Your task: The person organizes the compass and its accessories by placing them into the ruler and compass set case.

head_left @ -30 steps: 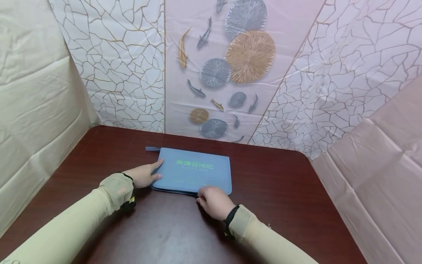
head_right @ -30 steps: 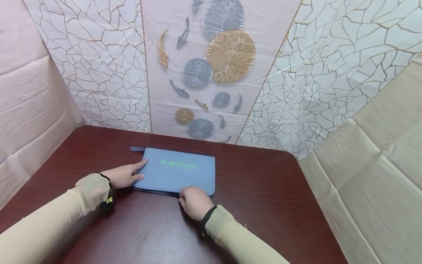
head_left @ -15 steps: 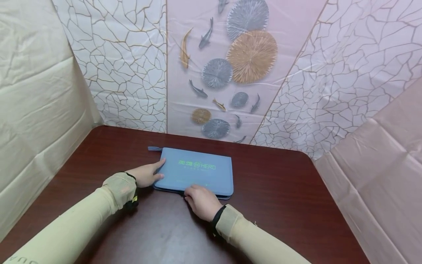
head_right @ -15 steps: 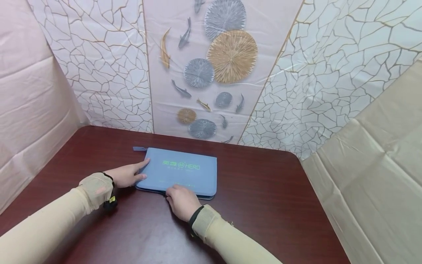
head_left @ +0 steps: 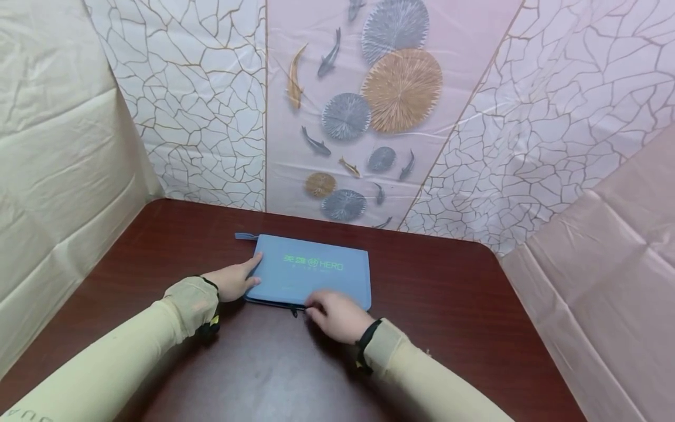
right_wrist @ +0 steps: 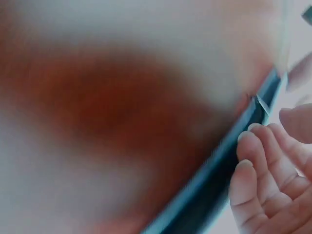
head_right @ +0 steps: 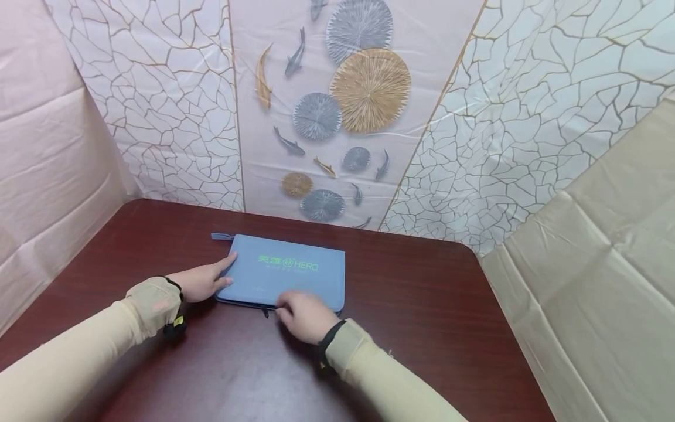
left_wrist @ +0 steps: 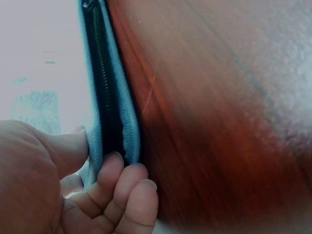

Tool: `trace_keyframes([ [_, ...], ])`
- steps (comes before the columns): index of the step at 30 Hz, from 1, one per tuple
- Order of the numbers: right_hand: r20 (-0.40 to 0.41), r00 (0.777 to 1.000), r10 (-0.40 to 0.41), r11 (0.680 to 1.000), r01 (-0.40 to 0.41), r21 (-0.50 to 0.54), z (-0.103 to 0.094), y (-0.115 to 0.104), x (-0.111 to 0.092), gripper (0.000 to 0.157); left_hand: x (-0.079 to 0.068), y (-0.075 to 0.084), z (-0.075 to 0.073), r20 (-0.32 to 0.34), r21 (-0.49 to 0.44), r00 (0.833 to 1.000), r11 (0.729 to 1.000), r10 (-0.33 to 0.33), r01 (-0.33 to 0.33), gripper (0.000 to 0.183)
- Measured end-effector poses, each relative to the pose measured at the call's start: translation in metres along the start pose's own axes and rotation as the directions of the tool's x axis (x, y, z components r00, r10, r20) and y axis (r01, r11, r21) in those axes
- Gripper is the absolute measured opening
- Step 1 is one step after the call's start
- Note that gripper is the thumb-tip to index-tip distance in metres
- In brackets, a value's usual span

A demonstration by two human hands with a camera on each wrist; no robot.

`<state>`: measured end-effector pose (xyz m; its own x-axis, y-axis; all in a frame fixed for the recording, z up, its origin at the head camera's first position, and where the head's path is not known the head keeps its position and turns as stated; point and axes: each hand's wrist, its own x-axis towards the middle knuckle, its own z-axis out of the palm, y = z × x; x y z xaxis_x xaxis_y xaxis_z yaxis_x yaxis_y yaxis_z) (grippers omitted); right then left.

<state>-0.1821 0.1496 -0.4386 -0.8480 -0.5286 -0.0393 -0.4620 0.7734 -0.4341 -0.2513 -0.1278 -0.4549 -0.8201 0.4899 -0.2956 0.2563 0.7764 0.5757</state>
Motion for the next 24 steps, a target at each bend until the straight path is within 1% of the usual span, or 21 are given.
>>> trace_keyframes([
  [2,-0.054,0.998,0.034,0.999,-0.034,0.009,-0.013,0.017,-0.003,0.018,-0.002,0.005,0.002,-0.013,0.007,1.0,1.0,0.003,-0.003,0.07],
  [4,-0.13,0.986,0.102,0.995,-0.099,0.028,-0.024,0.037,-0.005,0.019,-0.006,0.014,0.004,-0.036,0.021,0.999,1.0,-0.015,0.016,0.073],
  [6,-0.192,0.96,0.206,0.978,-0.195,0.073,-0.032,0.058,-0.006,0.025,-0.009,0.024,0.008,-0.095,0.06,0.994,0.997,-0.052,0.058,0.078],
  [8,-0.228,0.925,0.304,0.951,-0.28,0.13,-0.037,0.076,-0.005,0.034,-0.011,0.036,0.013,-0.173,0.136,0.982,0.986,-0.075,0.099,0.085],
  [9,-0.231,0.909,0.346,0.935,-0.315,0.16,-0.039,0.082,-0.004,0.039,-0.01,0.041,0.016,-0.214,0.176,0.974,0.977,-0.081,0.12,0.088],
  [11,-0.217,0.889,0.404,0.909,-0.365,0.199,-0.04,0.092,-0.002,0.048,-0.008,0.052,0.023,-0.283,0.252,0.956,0.956,-0.074,0.149,0.096],
  [14,-0.184,0.882,0.434,0.893,-0.395,0.216,-0.037,0.099,0.003,0.057,-0.002,0.066,0.035,-0.32,0.328,0.944,0.925,-0.081,0.19,0.109],
  [16,-0.165,0.879,0.447,0.887,-0.412,0.207,-0.034,0.099,0.007,0.06,0.002,0.073,0.043,-0.333,0.359,0.937,0.904,-0.108,0.232,0.117],
  [18,-0.151,0.876,0.457,0.883,-0.427,0.195,-0.03,0.097,0.009,0.062,0.006,0.077,0.05,-0.348,0.387,0.928,0.881,-0.135,0.273,0.122],
  [19,-0.147,0.874,0.464,0.88,-0.435,0.19,-0.029,0.096,0.01,0.063,0.008,0.078,0.053,-0.358,0.4,0.923,0.869,-0.145,0.292,0.123],
  [21,-0.146,0.87,0.472,0.877,-0.446,0.179,-0.026,0.094,0.012,0.063,0.009,0.079,0.058,-0.381,0.425,0.913,0.849,-0.145,0.313,0.121],
  [24,-0.156,0.865,0.478,0.875,-0.453,0.171,-0.023,0.093,0.013,0.063,0.008,0.08,0.06,-0.401,0.445,0.906,0.835,-0.136,0.323,0.115],
])
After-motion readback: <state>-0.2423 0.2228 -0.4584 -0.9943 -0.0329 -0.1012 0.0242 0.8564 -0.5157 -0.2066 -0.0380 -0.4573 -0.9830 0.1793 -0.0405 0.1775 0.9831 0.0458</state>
